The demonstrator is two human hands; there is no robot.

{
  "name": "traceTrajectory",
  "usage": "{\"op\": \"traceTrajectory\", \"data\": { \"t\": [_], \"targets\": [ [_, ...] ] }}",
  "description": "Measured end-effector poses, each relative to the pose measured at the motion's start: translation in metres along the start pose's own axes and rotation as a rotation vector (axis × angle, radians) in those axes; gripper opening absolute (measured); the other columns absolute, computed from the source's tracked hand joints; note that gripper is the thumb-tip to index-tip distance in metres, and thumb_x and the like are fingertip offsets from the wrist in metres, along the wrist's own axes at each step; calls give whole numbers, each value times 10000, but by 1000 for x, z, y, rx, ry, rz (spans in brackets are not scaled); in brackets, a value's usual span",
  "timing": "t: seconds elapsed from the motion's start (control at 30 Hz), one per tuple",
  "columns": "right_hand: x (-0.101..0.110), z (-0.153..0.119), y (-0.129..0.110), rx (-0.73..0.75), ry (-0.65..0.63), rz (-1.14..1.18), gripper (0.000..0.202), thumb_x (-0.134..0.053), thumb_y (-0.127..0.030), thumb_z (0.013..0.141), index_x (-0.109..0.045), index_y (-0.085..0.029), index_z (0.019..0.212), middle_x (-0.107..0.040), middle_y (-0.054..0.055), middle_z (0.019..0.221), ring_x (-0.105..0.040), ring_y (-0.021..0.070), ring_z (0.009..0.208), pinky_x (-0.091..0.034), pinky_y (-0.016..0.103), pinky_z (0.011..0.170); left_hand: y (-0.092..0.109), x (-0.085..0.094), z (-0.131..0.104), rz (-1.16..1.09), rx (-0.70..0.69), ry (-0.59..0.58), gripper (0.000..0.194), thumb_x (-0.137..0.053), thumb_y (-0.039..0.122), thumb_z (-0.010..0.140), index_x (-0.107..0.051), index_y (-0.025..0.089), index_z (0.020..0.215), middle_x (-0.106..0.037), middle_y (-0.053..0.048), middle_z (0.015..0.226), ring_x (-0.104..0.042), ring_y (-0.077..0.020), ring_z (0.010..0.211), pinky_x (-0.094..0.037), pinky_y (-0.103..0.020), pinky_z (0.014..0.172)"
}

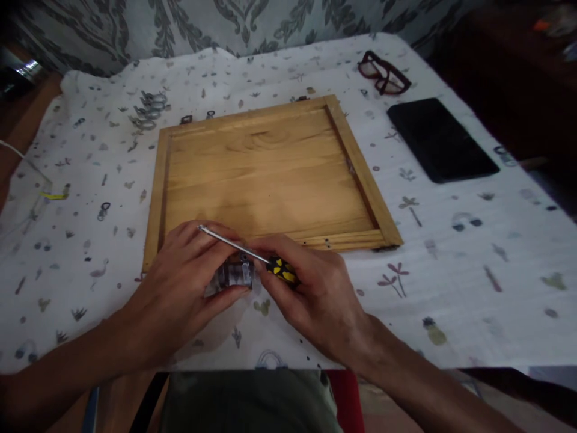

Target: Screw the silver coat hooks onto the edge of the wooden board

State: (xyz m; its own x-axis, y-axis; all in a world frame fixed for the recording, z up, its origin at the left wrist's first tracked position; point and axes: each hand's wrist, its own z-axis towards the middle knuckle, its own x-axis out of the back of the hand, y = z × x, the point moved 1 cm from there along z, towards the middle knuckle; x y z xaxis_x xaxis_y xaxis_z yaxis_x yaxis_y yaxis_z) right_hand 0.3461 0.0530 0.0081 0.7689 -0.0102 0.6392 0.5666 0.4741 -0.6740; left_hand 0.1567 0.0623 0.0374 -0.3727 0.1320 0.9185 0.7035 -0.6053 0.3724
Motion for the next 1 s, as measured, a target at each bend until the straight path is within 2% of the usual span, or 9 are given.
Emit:
{"op": "traceTrajectory", "data": {
  "t": [0.13, 0.33, 0.53, 0.7, 0.87, 1.0],
  "targets": [
    [1, 1, 1, 21, -9, -10, 159, -566, -207, 955, -630, -216, 1101, -757, -19, 952, -724, 96, 740, -600, 172, 681, -1, 0, 1, 2, 4, 5, 287, -747, 296, 859, -668, 94, 1047, -664, -99, 1080, -565, -313, 1073, -442, -525, 947],
    [-3, 0, 4, 7, -21, -98, 205, -547, -236, 962, -590, -223, 1162, -759, 6, 970, -749, 147, 805, -606, 214, 663, -3, 0, 3, -10, 13, -11, 316, -744, 306, 860, -671, 97, 1086, -665, -101, 1102, -551, -322, 1107, -434, -538, 976],
    [-2, -3, 5, -18, 17, -114, 260, -570, -252, 953, -585, -198, 1207, -766, 18, 965, -750, 148, 792, -605, 218, 639, -11, 11, 1, -129, 41, -70, 410, -762, 406, 850, -638, 138, 1135, -637, -73, 1182, -523, -282, 1143, -438, -484, 986],
    [-1, -3, 4, -56, 9, -97, 296, -597, -253, 941, -575, -222, 1235, -768, -8, 991, -750, 132, 824, -614, 210, 683, -21, 20, -1, -144, 79, -51, 429, -784, 492, 810, -628, 167, 1042, -629, -66, 1144, -530, -270, 1111, -460, -436, 906],
    [-3, -1, 5, -62, 13, -105, 280, -610, -247, 930, -606, -207, 1208, -760, 35, 1061, -756, 164, 849, -620, 226, 664, -18, 18, -2, -110, 86, -63, 421, -803, 470, 795, -620, 174, 1031, -625, -52, 1100, -531, -264, 1089, -464, -444, 911],
    [-3, -2, 6, -87, 12, -86, 293, -614, -254, 923, -604, -243, 1216, -759, 25, 1053, -757, 189, 865, -633, 254, 670, -14, 13, -2, -38, 57, -42, 466, -783, 495, 809, -628, 131, 1054, -634, -88, 1104, -530, -301, 1120, -455, -489, 951]
  ]
}}
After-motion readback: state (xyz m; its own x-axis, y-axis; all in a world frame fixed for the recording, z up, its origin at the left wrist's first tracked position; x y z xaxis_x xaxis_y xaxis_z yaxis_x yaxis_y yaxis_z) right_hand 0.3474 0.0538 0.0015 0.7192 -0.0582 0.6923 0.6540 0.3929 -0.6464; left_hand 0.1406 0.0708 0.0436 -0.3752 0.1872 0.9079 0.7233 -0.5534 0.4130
